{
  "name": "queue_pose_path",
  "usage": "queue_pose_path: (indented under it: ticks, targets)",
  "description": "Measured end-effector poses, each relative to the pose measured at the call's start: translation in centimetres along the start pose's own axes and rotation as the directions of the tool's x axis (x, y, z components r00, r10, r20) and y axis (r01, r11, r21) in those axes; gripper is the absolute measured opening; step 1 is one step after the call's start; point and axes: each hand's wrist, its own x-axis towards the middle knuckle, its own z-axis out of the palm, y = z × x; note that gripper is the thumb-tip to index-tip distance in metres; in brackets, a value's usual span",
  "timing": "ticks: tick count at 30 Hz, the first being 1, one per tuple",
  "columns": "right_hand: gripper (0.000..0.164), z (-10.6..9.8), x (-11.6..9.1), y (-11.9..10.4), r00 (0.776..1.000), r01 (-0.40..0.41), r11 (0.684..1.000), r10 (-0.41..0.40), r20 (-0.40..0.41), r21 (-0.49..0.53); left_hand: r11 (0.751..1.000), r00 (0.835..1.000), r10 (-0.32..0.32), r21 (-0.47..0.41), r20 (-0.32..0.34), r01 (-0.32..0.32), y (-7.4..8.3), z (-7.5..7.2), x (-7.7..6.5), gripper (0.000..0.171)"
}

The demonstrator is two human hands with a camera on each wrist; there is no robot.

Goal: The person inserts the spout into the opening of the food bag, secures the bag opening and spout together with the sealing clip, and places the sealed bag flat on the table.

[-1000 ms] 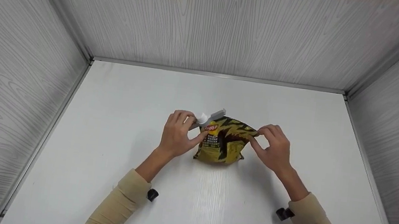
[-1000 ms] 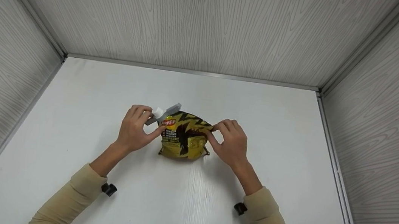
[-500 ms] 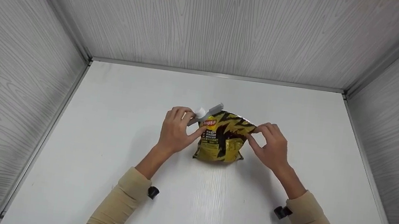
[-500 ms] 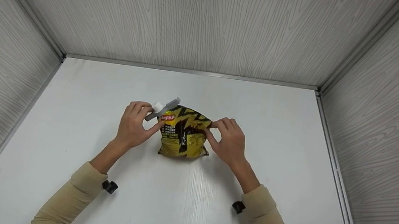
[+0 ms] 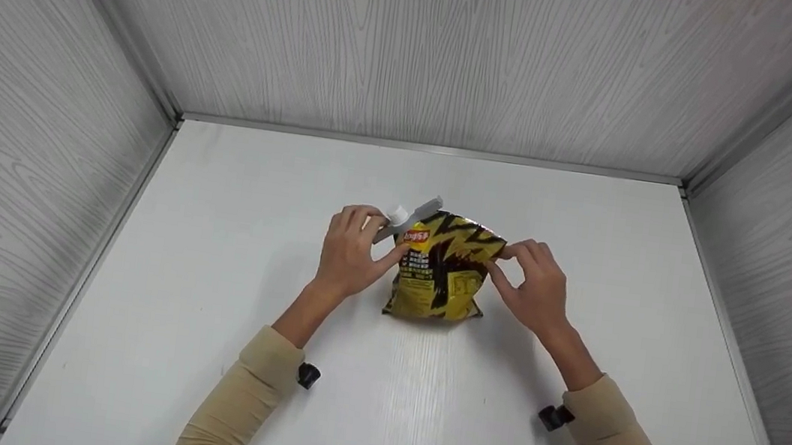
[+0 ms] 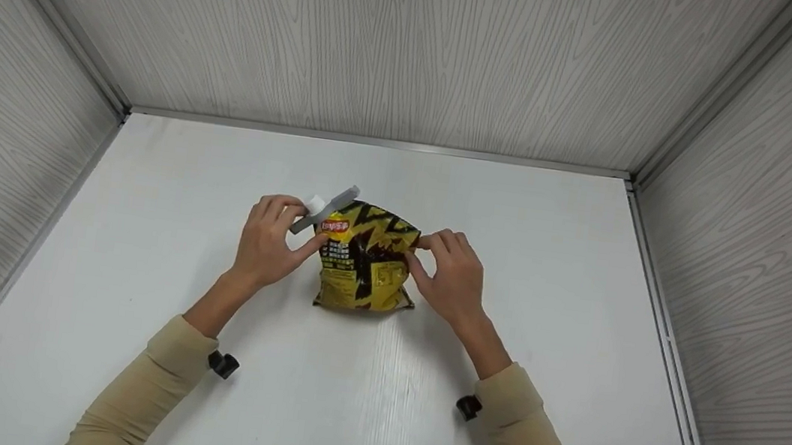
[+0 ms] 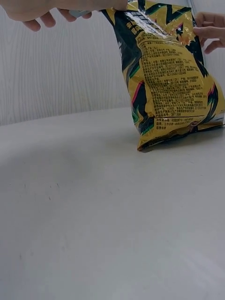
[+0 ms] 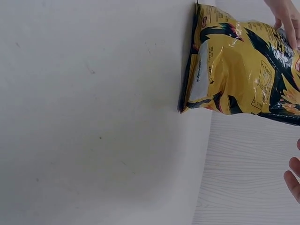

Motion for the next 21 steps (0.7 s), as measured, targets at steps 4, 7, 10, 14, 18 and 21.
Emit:
queue_pose_path:
  ticks: [4,7,10,14,18,21]
  targets:
    - [0.022,0.2,0.1,0.2,1.000,0.001,1.000,-0.001,0.000,-0.021,1.000,1.000,0.007,-0.005,0.006,-0.007,-0.2,0.3,0.3,0.050]
    - [0.022,0.3,0.2,0.2,1.000,0.001,1.000,-0.001,0.002,-0.027,1.000,1.000,0.003,-0.009,0.015,-0.003,-0.5,0.5,0.5,0.049]
    - [0.022,0.4,0.3,0.3,1.000,-0.004,0.999,0.005,0.016,-0.032,1.000,0.999,-0.007,-0.016,0.032,0.008,-0.6,0.6,0.7,0.050]
    - [0.024,0.6,0.2,0.4,0.999,-0.024,0.999,0.026,0.046,-0.043,1.000,0.998,-0.018,-0.024,0.061,0.020,-0.7,0.7,0.9,0.050]
    - [0.024,0.8,0.2,0.5,0.997,-0.039,0.998,0.042,0.059,-0.045,0.999,0.996,-0.030,-0.022,0.083,0.032,-0.8,0.9,1.1,0.051]
    - [0.024,0.9,0.3,0.6,0.996,-0.051,0.998,0.054,0.065,-0.044,0.999,0.995,-0.041,-0.018,0.096,0.042,-0.9,1.0,1.2,0.052]
